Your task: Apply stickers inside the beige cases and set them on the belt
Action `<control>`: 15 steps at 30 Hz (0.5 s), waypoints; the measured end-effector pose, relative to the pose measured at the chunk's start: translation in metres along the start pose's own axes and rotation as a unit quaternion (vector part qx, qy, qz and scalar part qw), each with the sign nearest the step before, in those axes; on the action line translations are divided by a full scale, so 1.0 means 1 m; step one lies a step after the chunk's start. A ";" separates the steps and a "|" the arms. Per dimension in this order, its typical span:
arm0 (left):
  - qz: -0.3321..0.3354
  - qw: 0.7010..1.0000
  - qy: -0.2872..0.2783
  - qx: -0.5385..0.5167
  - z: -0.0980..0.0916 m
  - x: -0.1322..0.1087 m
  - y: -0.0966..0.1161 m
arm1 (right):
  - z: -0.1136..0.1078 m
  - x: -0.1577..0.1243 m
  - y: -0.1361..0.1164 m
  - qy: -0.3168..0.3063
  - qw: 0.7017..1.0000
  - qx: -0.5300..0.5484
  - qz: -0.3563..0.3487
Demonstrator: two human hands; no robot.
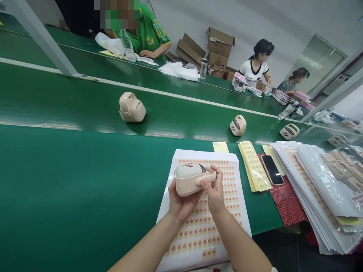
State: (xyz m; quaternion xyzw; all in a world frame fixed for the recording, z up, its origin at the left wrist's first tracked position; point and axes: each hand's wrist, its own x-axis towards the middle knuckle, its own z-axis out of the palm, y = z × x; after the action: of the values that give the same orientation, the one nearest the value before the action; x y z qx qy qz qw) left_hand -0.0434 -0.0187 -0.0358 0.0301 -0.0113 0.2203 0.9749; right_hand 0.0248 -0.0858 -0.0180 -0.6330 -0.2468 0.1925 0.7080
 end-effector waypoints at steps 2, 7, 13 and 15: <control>0.012 1.000 0.002 0.007 -0.002 0.000 0.002 | 0.000 0.005 -0.001 -0.001 1.000 -0.021 0.009; 0.073 0.996 0.021 0.042 -0.013 0.005 0.012 | -0.017 0.068 -0.015 0.031 0.981 -0.187 0.047; 0.083 0.995 0.037 0.039 -0.020 0.012 0.016 | -0.035 0.167 -0.009 0.092 0.923 -0.364 0.088; 0.080 0.995 0.049 0.044 -0.020 0.013 0.014 | -0.035 0.182 0.001 0.090 0.906 -0.402 0.099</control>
State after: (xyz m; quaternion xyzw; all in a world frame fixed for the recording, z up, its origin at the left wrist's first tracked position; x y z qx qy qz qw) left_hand -0.0374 0.0007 -0.0551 0.0611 0.0441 0.2989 0.9513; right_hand 0.1916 -0.0073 -0.0027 -0.8998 -0.1749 0.0878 0.3900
